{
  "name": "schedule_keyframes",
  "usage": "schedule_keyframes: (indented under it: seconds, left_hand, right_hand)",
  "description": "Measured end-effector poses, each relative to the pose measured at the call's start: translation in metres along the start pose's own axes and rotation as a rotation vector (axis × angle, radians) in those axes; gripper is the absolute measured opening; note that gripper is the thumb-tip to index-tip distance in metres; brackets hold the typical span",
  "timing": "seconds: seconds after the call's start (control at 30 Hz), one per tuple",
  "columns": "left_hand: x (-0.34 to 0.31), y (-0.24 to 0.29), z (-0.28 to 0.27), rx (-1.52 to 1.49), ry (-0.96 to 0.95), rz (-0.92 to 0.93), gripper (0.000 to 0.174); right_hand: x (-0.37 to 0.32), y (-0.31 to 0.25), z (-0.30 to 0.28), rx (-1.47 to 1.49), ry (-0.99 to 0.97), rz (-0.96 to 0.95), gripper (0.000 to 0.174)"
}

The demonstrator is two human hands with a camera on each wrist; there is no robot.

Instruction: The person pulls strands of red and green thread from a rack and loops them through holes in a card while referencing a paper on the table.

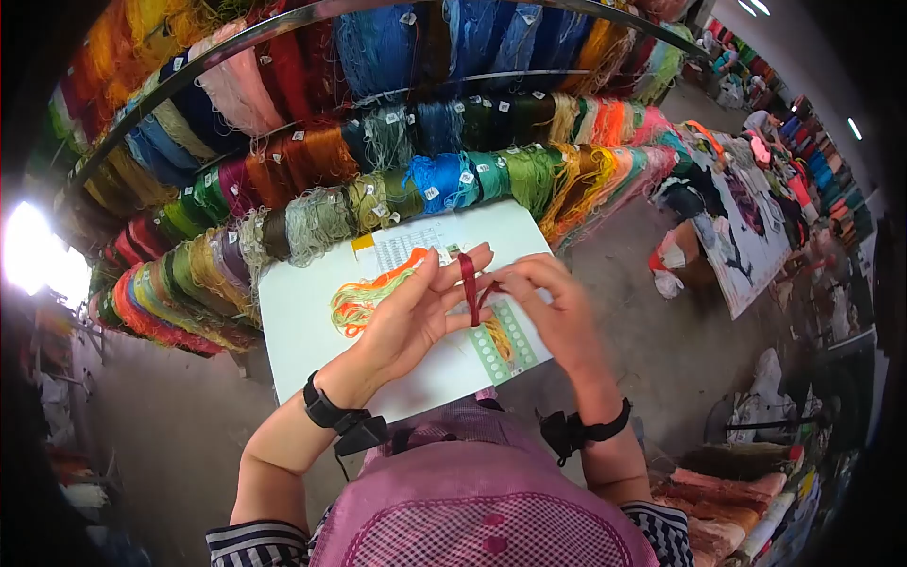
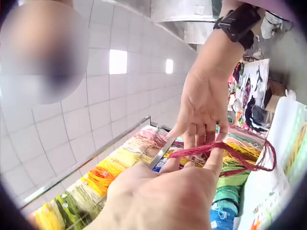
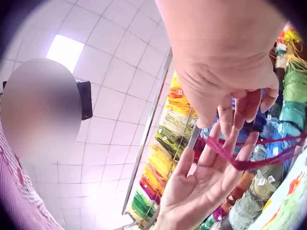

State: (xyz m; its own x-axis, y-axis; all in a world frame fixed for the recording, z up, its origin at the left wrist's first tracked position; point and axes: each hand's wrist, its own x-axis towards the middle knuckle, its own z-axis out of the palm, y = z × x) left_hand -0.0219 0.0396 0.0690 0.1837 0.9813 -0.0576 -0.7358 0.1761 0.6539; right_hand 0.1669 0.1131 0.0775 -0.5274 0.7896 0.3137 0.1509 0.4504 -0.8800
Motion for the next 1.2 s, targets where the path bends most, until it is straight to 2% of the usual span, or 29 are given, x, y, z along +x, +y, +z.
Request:
schedule_keyframes:
  seconds: [0.03, 0.1, 0.17, 0.2, 0.23, 0.3, 0.33, 0.47, 0.63, 0.87, 1.03, 1.2]
  left_hand:
    - [-0.002, -0.002, 0.002, -0.027, -0.031, 0.011, 0.055]
    - [-0.006, -0.004, 0.007, 0.059, -0.006, 0.022, 0.052]
    - [-0.009, -0.006, 0.002, 0.621, -0.011, 0.200, 0.044]
    - [-0.012, -0.004, 0.010, 0.655, 0.100, 0.221, 0.036]
    - [-0.014, -0.001, 0.010, 0.652, 0.098, 0.225, 0.036]
    - [-0.016, 0.008, 0.009, 0.368, 0.192, 0.113, 0.033]
    - [-0.017, 0.011, 0.013, 0.322, 0.195, 0.102, 0.031]
    - [-0.020, 0.011, 0.017, 0.325, 0.223, 0.091, 0.030]
    - [-0.019, 0.003, 0.020, 0.372, 0.208, 0.135, 0.029]
    - [-0.016, 0.004, 0.015, 0.293, 0.185, 0.155, 0.025]
    - [-0.016, 0.003, 0.014, 0.429, 0.167, 0.205, 0.020]
    - [-0.014, 0.005, 0.012, 0.348, 0.169, 0.175, 0.019]
  right_hand:
    - [-0.004, 0.000, 0.007, -0.005, 0.007, 0.004, 0.012]
    - [-0.010, 0.006, 0.019, 0.382, -0.071, 0.203, 0.012]
    - [-0.016, 0.001, 0.024, 0.456, -0.070, 0.253, 0.011]
    - [-0.018, -0.002, 0.024, 0.557, -0.080, 0.295, 0.012]
    - [-0.019, -0.006, 0.024, 0.659, -0.091, 0.336, 0.013]
    - [-0.021, -0.017, 0.021, 0.652, -0.100, 0.335, 0.014]
    - [-0.022, -0.021, 0.020, 0.651, -0.106, 0.336, 0.015]
    - [-0.022, -0.024, 0.021, 0.648, -0.123, 0.337, 0.017]
    - [-0.021, -0.018, 0.024, 0.421, -0.056, 0.218, 0.017]
    - [-0.022, -0.025, 0.019, 0.433, -0.032, 0.254, 0.015]
    - [-0.020, -0.021, 0.019, 0.495, -0.027, 0.290, 0.014]
    - [-0.018, -0.021, 0.021, 0.523, -0.005, 0.270, 0.014]
